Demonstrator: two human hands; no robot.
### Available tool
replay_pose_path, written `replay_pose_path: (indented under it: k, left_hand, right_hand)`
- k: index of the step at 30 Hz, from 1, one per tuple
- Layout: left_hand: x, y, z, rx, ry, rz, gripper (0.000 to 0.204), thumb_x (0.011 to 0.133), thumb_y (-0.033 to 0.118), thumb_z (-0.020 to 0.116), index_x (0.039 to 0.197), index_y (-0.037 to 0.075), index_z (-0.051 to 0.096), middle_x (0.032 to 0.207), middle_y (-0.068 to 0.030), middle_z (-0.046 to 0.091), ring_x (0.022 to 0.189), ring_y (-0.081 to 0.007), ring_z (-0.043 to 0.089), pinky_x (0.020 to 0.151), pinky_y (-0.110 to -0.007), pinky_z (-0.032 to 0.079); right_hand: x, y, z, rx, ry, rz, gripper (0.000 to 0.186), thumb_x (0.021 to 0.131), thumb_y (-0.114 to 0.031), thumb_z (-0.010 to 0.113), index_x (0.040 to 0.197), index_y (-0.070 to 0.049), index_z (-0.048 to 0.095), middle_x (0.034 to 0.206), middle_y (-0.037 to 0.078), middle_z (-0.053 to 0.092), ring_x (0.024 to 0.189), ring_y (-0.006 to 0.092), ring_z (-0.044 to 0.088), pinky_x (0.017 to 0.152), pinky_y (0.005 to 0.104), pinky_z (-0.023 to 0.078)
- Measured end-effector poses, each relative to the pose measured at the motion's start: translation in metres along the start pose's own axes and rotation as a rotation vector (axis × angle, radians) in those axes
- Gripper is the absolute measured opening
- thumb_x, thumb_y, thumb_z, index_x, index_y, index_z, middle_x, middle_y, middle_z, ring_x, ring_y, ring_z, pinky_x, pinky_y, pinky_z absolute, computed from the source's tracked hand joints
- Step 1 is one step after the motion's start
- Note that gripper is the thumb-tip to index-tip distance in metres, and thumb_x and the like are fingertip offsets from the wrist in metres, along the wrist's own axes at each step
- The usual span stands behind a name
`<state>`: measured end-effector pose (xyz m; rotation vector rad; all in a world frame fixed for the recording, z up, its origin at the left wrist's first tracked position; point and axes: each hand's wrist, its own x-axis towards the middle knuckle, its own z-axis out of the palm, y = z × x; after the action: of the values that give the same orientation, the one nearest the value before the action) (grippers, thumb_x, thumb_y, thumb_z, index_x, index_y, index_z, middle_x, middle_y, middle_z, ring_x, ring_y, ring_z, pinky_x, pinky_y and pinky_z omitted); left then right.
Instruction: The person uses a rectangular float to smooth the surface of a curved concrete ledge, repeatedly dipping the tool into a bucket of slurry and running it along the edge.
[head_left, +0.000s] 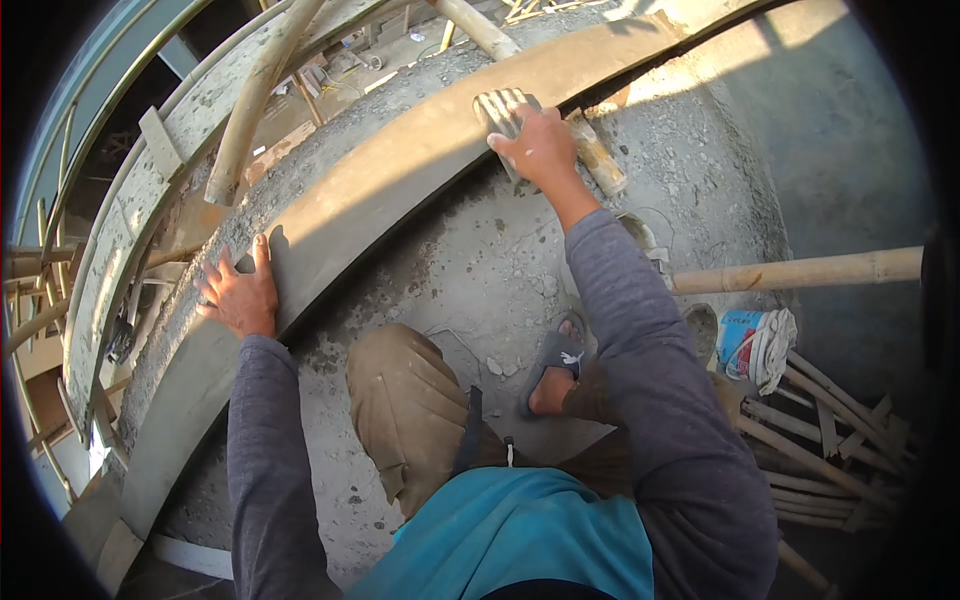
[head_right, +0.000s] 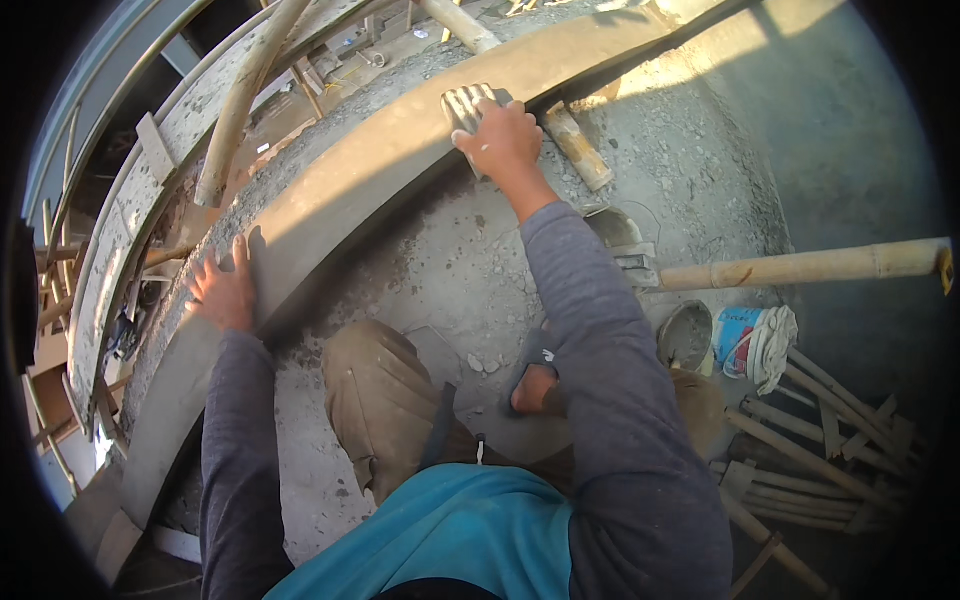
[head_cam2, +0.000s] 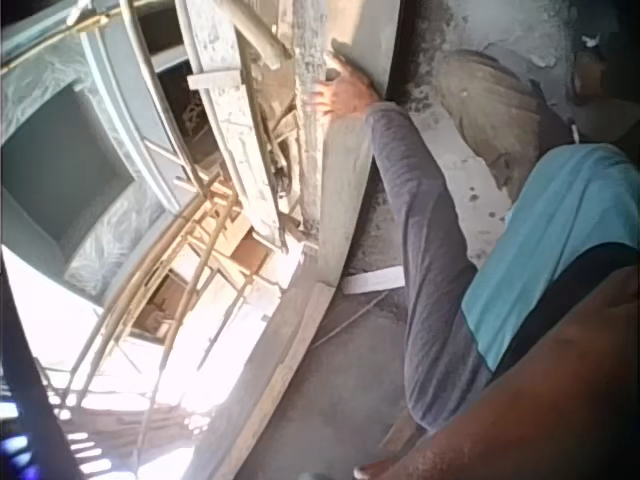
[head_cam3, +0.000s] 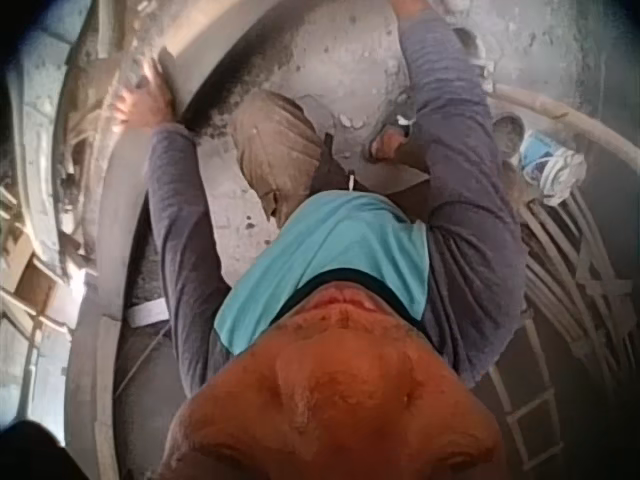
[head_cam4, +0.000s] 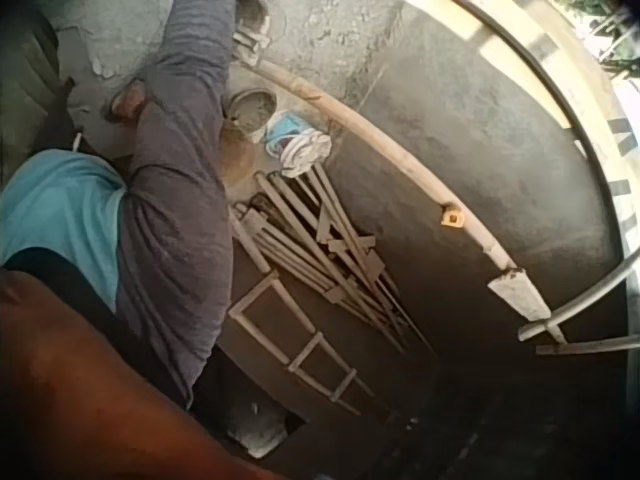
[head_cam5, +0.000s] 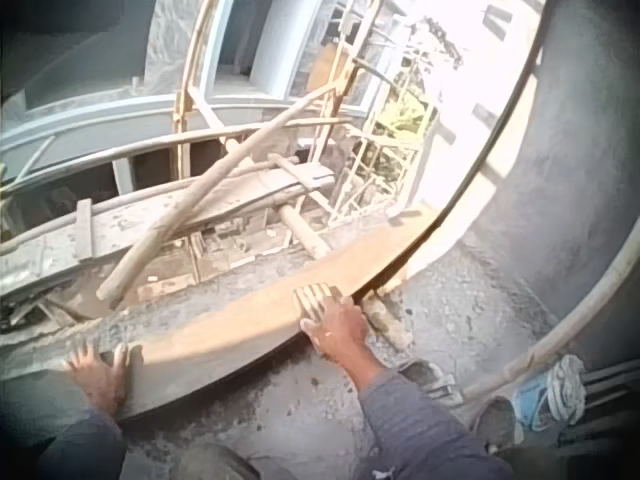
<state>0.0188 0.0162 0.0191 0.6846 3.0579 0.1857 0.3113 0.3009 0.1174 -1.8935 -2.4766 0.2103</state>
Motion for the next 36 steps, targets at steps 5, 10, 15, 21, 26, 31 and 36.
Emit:
replay_pose_path:
  k: [5, 10, 15, 21, 26, 31, 36]
  left_hand:
    - [0.009, -0.022, -0.003, -0.008, -0.006, -0.037, 0.091, 0.086, 0.085, 0.038, 0.149, 0.020, 0.049, 0.158, -0.0157, 0.037, 0.149, -0.0378, 0.024, 0.117, -0.066, 0.011]
    - [0.016, -0.006, 0.017, 0.062, 0.007, -0.040, 0.096, 0.084, 0.088, 0.032, 0.149, 0.019, 0.048, 0.157, -0.0127, 0.038, 0.147, -0.0374, 0.028, 0.114, -0.068, 0.015]
    - [0.013, -0.016, 0.005, 0.053, -0.024, -0.015, 0.098, 0.083, 0.090, 0.028, 0.150, 0.021, 0.046, 0.154, -0.0124, 0.042, 0.145, -0.0383, 0.031, 0.112, -0.068, 0.021]
    - [0.021, -0.026, 0.017, 0.276, -0.085, 0.113, 0.068, 0.099, 0.071, 0.027, 0.154, 0.031, 0.037, 0.153, -0.0073, 0.043, 0.141, -0.0379, 0.040, 0.109, -0.069, 0.030]
    - [0.060, -0.070, 0.048, 0.562, 0.044, 0.562, 0.055, 0.108, 0.044, 0.029, 0.158, 0.022, 0.027, 0.147, -0.0170, 0.048, 0.134, -0.0334, 0.048, 0.110, -0.056, 0.037]
    - [0.083, -0.089, 0.035, 0.435, 0.119, 0.647, 0.053, 0.107, 0.046, 0.024, 0.154, 0.024, 0.037, 0.139, -0.0177, 0.056, 0.126, -0.0374, 0.054, 0.109, -0.049, 0.041]
    - [0.064, -0.055, 0.029, 0.306, -0.043, 0.374, 0.058, 0.106, 0.051, 0.017, 0.153, 0.024, 0.039, 0.138, -0.0184, 0.057, 0.121, -0.0362, 0.058, 0.106, -0.049, 0.044]
  right_hand:
    - [-0.035, 0.102, -0.133, 1.104, -0.263, 0.053, 0.070, 0.090, -0.042, 0.070, 0.142, -0.001, 0.048, 0.124, 0.012, 0.061, 0.100, 0.0176, 0.066, 0.082, 0.0324, 0.057]
    - [-0.176, 0.269, -0.214, 1.616, -0.188, 0.146, 0.060, 0.094, -0.039, 0.061, 0.139, 0.000, 0.051, 0.122, 0.017, 0.065, 0.101, 0.0241, 0.070, 0.085, 0.0362, 0.060]
    - [-0.316, 0.337, -0.180, 1.841, 0.039, 0.264, 0.059, 0.092, -0.036, 0.063, 0.137, 0.001, 0.052, 0.123, 0.018, 0.066, 0.104, 0.0271, 0.069, 0.092, 0.0402, 0.058]
    - [-0.375, 0.429, -0.113, 1.559, 0.231, 0.891, 0.054, 0.087, -0.039, 0.069, 0.125, -0.001, 0.060, 0.118, 0.017, 0.067, 0.104, 0.0257, 0.068, 0.088, 0.0383, 0.057]
    - [-0.345, 0.499, -0.054, 1.091, -0.063, 1.092, 0.046, 0.087, -0.036, 0.070, 0.119, -0.004, 0.063, 0.111, 0.012, 0.068, 0.092, 0.0225, 0.069, 0.081, 0.0387, 0.057]
    - [-0.286, 0.514, -0.019, 1.049, -0.287, 1.160, 0.058, 0.084, -0.038, 0.071, 0.127, -0.001, 0.060, 0.122, 0.017, 0.064, 0.105, 0.0293, 0.066, 0.087, 0.0446, 0.054]
    - [-0.275, 0.566, 0.025, 0.799, -0.446, 1.173, 0.070, 0.081, -0.040, 0.073, 0.135, 0.002, 0.056, 0.139, 0.020, 0.056, 0.121, 0.0350, 0.059, 0.095, 0.0499, 0.049]
